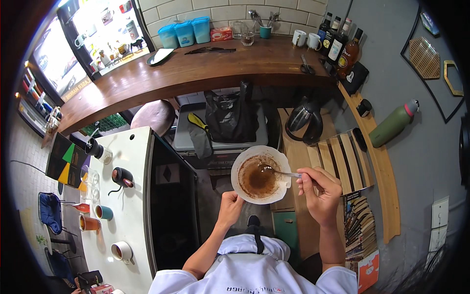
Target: The person stirs a mixture in a pour-over filter with a spoon, pours liquid from a glass server into a white mug, and then picks up the filter and a kettle.
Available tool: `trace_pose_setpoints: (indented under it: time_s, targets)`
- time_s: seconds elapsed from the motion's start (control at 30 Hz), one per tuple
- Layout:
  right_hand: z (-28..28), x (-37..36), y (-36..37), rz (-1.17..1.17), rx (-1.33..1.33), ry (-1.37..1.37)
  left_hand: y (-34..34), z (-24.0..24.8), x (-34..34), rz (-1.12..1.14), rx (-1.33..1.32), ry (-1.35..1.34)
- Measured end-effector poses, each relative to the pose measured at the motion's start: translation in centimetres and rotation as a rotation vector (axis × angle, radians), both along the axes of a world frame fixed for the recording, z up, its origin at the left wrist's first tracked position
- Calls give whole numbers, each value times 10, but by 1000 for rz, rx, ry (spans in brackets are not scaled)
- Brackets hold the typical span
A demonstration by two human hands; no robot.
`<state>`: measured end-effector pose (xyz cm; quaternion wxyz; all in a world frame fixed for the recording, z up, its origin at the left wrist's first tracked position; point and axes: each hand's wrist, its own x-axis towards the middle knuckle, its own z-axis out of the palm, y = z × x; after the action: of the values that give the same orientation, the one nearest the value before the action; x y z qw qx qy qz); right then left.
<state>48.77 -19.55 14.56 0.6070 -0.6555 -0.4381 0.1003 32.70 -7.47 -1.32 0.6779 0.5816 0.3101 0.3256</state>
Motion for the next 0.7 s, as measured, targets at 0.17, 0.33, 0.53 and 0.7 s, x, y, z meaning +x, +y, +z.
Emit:
trace_pose_setpoints:
  time_s: [0.17, 0.33, 0.53, 0.7]
  targets:
    - [2, 7, 4, 29, -13, -223, -6, 3, 1, 14, 24, -8]
    - [-1, 9, 7, 87, -49, -259, -5, 6, -2, 54, 80, 42]
    - [-5, 11, 14, 114, -18, -259, -7, 3, -4, 109, 69, 34]
    - [-4, 10, 18, 208, -31, -273, -8, -5, -7, 144, 100, 36]
